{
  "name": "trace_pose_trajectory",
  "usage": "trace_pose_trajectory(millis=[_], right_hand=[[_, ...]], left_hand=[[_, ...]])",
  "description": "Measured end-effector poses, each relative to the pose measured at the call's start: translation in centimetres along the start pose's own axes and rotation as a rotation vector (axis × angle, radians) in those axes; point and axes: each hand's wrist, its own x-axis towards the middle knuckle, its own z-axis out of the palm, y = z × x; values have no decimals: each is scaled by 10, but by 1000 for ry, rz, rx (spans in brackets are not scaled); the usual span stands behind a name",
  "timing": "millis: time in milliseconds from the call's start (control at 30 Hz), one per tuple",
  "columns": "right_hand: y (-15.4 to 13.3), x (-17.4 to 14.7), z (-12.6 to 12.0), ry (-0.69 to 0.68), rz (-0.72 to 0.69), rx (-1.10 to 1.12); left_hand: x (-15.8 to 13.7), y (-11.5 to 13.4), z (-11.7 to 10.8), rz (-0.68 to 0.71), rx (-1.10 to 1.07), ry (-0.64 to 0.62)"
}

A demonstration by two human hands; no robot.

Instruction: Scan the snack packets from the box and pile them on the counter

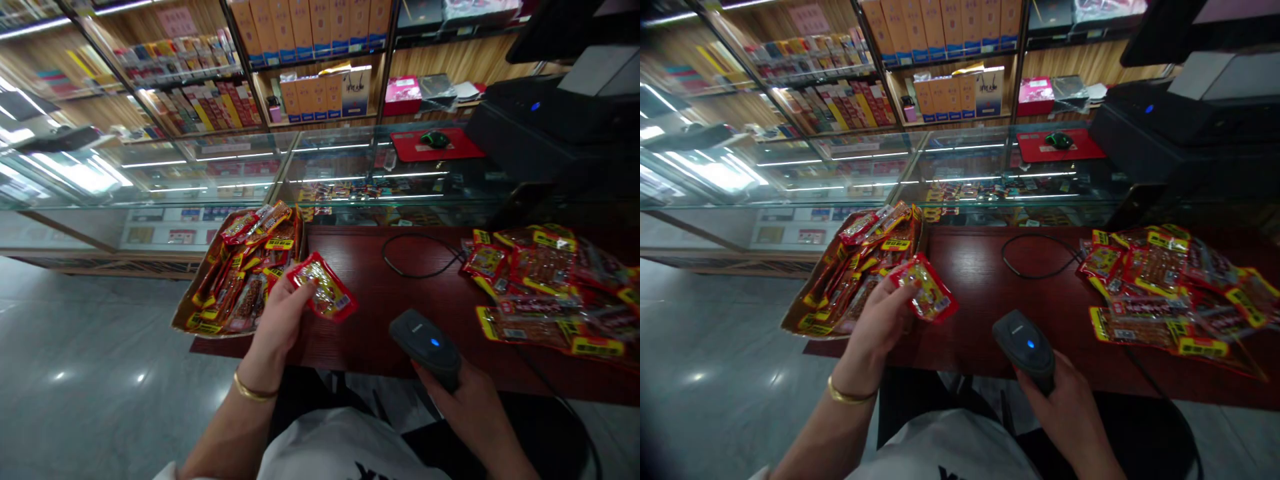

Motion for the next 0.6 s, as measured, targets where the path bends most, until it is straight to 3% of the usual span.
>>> trace_pose_trajectory(millis=[100, 200, 600], right_hand=[[-7, -4, -5, 25, 15, 32], [-10, -9, -9, 30, -4, 48], [-22, -9, -1, -89, -54, 69]], left_hand=[[10, -41, 23, -130, -65, -115], [20, -64, 28, -142, -49, -76], [21, -64, 16, -148, -14, -121]])
